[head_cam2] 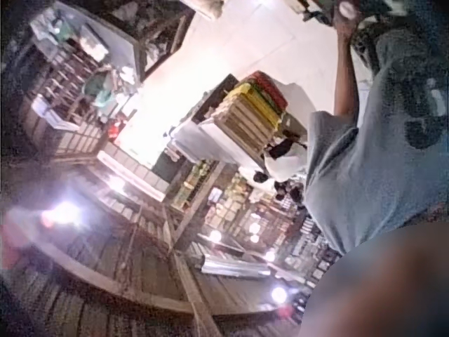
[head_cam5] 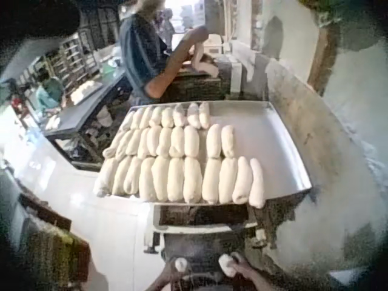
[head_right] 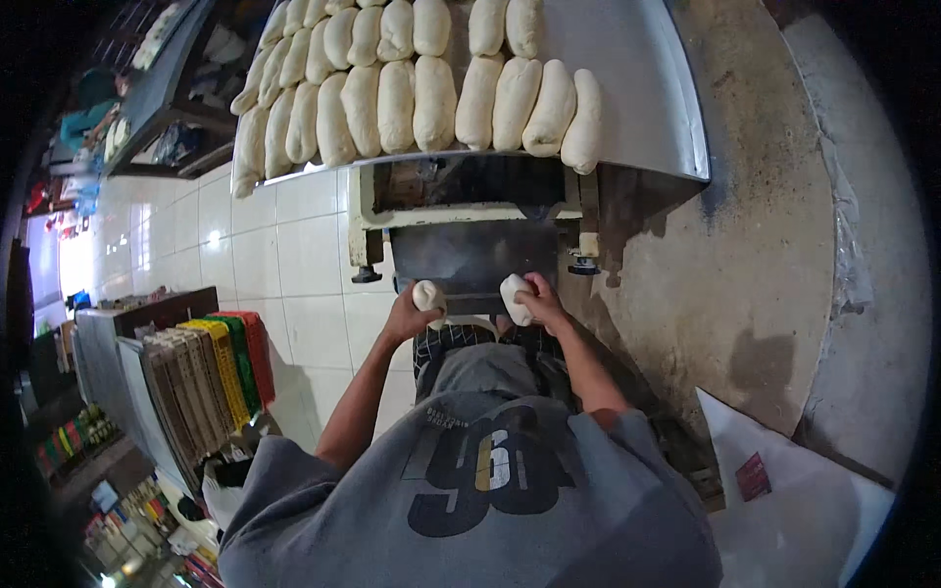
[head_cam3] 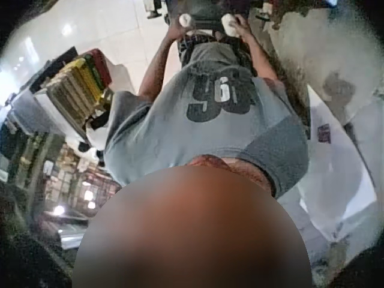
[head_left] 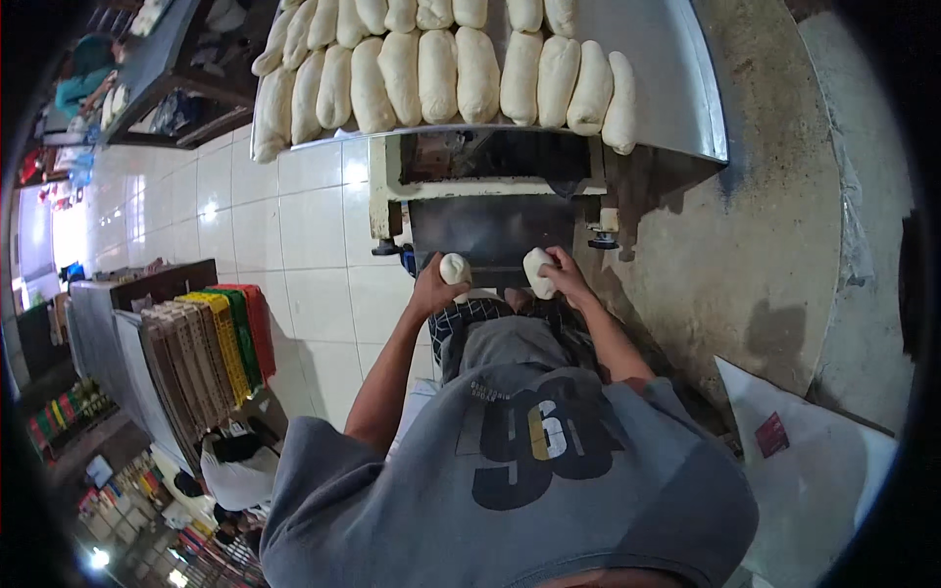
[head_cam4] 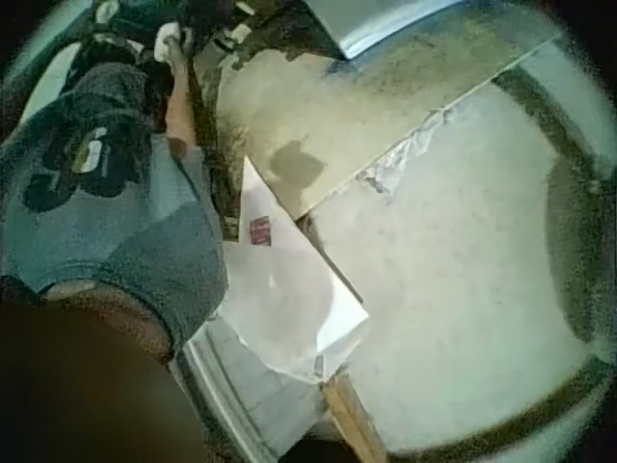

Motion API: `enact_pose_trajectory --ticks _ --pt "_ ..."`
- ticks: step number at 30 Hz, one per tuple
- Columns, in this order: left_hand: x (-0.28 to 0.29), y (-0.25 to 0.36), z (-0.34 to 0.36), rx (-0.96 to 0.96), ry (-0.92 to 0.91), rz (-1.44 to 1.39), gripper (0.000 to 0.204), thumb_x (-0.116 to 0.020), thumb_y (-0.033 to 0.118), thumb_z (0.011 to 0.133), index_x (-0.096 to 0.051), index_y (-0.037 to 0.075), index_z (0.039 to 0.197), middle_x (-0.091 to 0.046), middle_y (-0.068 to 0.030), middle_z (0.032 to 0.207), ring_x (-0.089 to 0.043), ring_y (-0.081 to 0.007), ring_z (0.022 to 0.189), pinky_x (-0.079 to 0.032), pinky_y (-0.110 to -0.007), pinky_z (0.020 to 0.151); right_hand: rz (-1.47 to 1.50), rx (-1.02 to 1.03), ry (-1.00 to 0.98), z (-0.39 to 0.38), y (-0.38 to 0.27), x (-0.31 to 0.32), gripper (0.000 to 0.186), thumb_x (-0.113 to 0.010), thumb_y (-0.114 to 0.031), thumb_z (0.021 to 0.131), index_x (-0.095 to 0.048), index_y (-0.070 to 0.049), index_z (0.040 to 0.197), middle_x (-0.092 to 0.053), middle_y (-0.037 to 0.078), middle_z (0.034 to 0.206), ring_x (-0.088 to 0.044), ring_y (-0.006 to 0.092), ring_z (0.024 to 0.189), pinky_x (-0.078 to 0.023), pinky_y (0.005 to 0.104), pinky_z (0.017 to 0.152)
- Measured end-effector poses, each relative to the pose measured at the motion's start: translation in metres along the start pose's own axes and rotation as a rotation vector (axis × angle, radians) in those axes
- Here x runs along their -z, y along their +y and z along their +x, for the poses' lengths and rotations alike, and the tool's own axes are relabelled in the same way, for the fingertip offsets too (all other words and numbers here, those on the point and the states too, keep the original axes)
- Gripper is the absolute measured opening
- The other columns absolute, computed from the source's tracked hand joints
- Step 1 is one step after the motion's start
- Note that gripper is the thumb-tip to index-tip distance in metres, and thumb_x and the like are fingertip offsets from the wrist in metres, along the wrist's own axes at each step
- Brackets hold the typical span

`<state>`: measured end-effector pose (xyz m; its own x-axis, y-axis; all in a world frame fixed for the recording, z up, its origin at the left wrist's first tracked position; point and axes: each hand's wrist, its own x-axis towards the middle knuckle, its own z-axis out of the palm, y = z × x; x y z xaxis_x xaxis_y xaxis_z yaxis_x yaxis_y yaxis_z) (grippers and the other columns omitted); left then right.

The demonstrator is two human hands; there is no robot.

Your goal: Operating a dough rolling machine and arranging the shaped dough onto baking trays.

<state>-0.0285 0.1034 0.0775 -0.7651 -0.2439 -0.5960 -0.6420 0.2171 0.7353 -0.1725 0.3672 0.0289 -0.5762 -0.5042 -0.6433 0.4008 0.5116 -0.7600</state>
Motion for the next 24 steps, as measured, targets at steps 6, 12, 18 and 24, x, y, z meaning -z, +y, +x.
enact_pose_trajectory --ticks 6,12,18,24 --pt "-0.03 0.04 -0.068 0.127 0.029 -1.41 0.048 -0.059 0.028 0.078 -0.045 0.007 0.119 -0.053 -0.0098 0.104 -0.053 -0.0255 0.099 -0.05 -0.043 0.08 0.994 -0.176 -0.328 -0.034 -0.056 -0.001 0.043 -0.051 -0.031 0.084 -0.051 -0.004 0.118 -0.061 0.01 0.092 -0.062 0.0246 0.086 -0.05 0.0383 0.078" --pt "-0.044 0.035 -0.058 -0.007 -0.031 -1.645 0.046 -0.055 0.032 0.082 -0.046 0.005 0.118 -0.056 -0.0105 0.1 -0.057 -0.0233 0.091 -0.049 -0.042 0.079 0.922 -0.12 -0.472 -0.032 -0.108 -0.026 0.055 -0.053 -0.054 0.085 -0.054 -0.006 0.112 -0.062 0.012 0.091 -0.063 0.0226 0.081 -0.054 0.0397 0.074" --pt "-0.028 0.051 -0.073 -0.012 0.194 -1.53 0.062 -0.038 0.063 0.089 -0.048 0.009 0.119 -0.057 -0.0078 0.106 -0.056 -0.0204 0.096 -0.047 -0.034 0.082 0.643 0.045 -0.398 -0.054 -0.143 -0.064 0.034 -0.06 -0.033 0.089 -0.056 -0.006 0.111 -0.058 0.003 0.1 -0.054 0.0117 0.097 -0.048 0.0291 0.082" --pt "-0.01 0.06 -0.123 -0.035 0.286 -1.364 0.057 -0.03 0.057 0.094 -0.048 0.009 0.118 -0.056 -0.0082 0.113 -0.056 -0.0189 0.1 -0.046 -0.036 0.086 0.485 -0.077 -0.241 -0.057 -0.147 -0.118 0.039 -0.053 -0.038 0.093 -0.058 -0.006 0.115 -0.06 0.003 0.107 -0.055 0.0116 0.099 -0.043 0.0267 0.087"
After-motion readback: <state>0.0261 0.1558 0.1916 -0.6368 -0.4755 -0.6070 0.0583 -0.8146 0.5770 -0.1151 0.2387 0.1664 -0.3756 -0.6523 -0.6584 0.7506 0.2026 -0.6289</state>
